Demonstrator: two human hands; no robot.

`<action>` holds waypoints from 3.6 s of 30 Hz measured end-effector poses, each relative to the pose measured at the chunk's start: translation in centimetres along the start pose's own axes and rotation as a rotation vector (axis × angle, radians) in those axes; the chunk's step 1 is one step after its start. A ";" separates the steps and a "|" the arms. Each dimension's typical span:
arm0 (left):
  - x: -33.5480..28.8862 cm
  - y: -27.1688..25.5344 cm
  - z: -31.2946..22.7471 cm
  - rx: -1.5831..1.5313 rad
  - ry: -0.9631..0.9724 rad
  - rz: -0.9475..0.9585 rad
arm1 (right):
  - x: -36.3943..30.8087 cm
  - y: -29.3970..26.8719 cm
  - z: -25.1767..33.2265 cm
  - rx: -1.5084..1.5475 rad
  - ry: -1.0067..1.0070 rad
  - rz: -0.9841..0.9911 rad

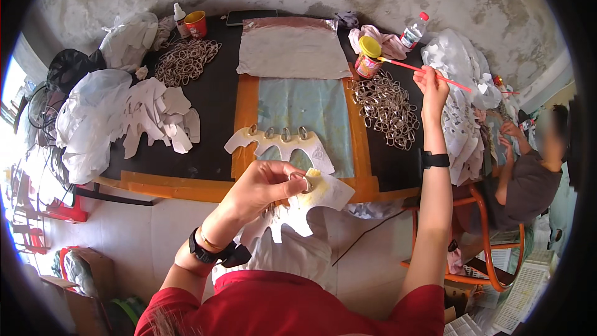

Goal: Applying glue with a brush and assembling shoe upper components.

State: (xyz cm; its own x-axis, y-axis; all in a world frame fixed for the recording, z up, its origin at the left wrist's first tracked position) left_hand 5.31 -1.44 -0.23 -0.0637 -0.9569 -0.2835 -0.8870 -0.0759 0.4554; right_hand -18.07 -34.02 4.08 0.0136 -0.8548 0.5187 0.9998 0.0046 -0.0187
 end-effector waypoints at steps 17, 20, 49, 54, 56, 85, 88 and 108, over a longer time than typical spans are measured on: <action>0.3 0.8 0.4 0.019 -0.038 0.048 | 0.4 0.8 -7.1 0.378 0.252 -0.125; 0.2 0.5 0.4 0.013 -0.039 0.047 | -0.8 1.4 -6.8 0.428 0.390 -0.039; -1.6 -1.5 1.3 -0.146 -0.014 0.062 | 7.0 13.8 -3.7 -0.884 -0.435 0.245; -1.7 0.0 0.9 -0.129 0.041 0.071 | 2.7 12.5 -3.2 -1.260 -0.423 0.488; -1.3 0.5 0.7 -0.107 -0.017 0.103 | 3.6 9.8 -4.4 -1.366 -0.361 0.379; -0.5 3.4 0.7 0.504 0.477 -0.247 | -24.6 7.3 16.2 -0.455 -0.434 0.383; -0.4 3.4 0.3 0.577 0.466 -0.228 | -24.5 7.6 16.1 -0.439 -0.422 0.382; 1.0 2.7 1.5 0.665 0.307 -0.089 | -24.3 7.6 13.9 -0.431 -0.477 0.393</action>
State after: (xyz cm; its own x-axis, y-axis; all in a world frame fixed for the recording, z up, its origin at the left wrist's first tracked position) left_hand 2.12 -2.20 -0.55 0.0659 -0.9978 -0.0023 -0.9789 -0.0642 -0.1942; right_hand -10.58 -5.96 3.20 0.4710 -0.5145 0.7166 0.8273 -0.0244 -0.5612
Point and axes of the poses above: each hand's wrist, its own x-axis towards the middle knuckle, its own y-axis out of the palm, z = x × y, the point moved 6 cm from there along x, towards the middle knuckle, and after that the axes turned 5 degrees about -y, right-handed, at the moved point
